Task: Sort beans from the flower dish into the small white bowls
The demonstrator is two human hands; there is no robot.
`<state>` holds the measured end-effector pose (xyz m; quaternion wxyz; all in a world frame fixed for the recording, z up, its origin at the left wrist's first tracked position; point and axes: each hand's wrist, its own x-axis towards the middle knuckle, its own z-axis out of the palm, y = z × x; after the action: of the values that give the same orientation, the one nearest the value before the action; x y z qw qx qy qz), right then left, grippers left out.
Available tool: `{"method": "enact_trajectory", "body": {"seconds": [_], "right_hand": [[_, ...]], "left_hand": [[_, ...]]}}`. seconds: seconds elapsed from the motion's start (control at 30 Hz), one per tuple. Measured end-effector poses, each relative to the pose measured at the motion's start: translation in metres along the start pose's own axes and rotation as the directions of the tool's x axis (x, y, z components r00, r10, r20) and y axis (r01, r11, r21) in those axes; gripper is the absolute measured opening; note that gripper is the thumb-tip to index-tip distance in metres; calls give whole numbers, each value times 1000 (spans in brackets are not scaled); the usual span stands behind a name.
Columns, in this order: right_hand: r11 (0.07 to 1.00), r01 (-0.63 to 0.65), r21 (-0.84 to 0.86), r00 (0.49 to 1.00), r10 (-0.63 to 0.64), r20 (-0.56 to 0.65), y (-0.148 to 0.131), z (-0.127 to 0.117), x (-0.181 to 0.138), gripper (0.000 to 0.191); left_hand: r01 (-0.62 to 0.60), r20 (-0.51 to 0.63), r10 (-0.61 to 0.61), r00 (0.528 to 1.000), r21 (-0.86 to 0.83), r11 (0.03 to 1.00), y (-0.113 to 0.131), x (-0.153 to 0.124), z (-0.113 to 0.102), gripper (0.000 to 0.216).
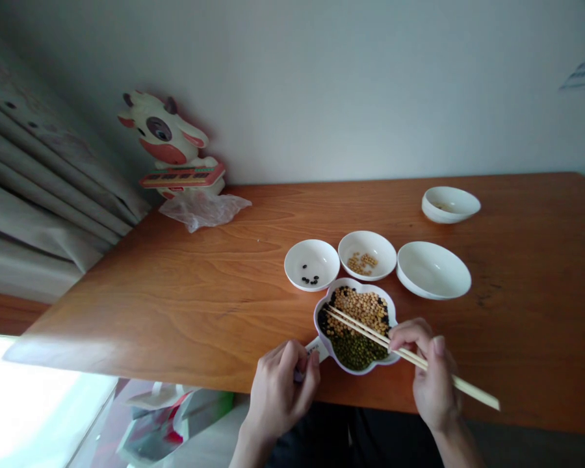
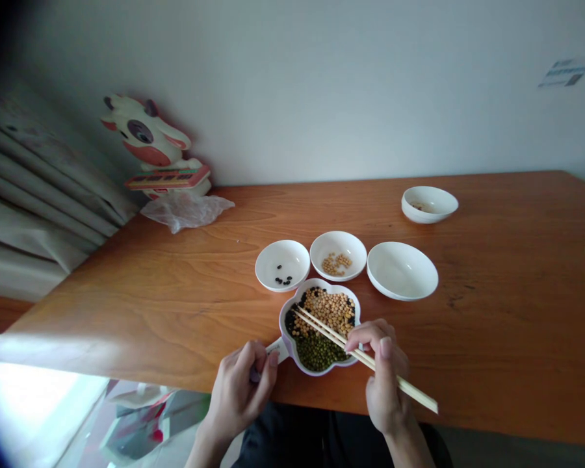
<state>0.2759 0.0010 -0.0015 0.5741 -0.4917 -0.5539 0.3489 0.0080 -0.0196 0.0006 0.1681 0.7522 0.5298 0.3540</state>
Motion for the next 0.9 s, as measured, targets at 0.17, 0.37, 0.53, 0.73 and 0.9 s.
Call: {"method": "enact_trajectory", "body": {"seconds": [0.17, 0.37, 0.53, 0.73, 0.9], "right_hand": [[1000, 17, 5, 1000, -17, -21, 3, 3, -1, 61], [999, 41, 12, 998, -41, -44, 1, 3, -1, 65], [1000, 31, 5, 1000, -31, -1, -2, 2, 0, 71], [1000, 25, -9, 1000, -24, 12, -2, 3, 1, 71], [1000, 18, -15, 1000, -18, 3, -1, 3, 1, 69]], "left_hand": [[-5, 2, 5, 1000, 6, 1000, -1, 0, 0, 26], [8, 14, -8, 1000, 16, 1000, -3, -3, -1, 26], [2, 9, -2, 1000, 22, 1000, 0, -2, -3, 25], [2, 6, -2, 1000, 24, 1000, -1, -2, -2, 25], [9, 13, -9, 1000, 25, 1000, -2, -3, -1, 26]]}}
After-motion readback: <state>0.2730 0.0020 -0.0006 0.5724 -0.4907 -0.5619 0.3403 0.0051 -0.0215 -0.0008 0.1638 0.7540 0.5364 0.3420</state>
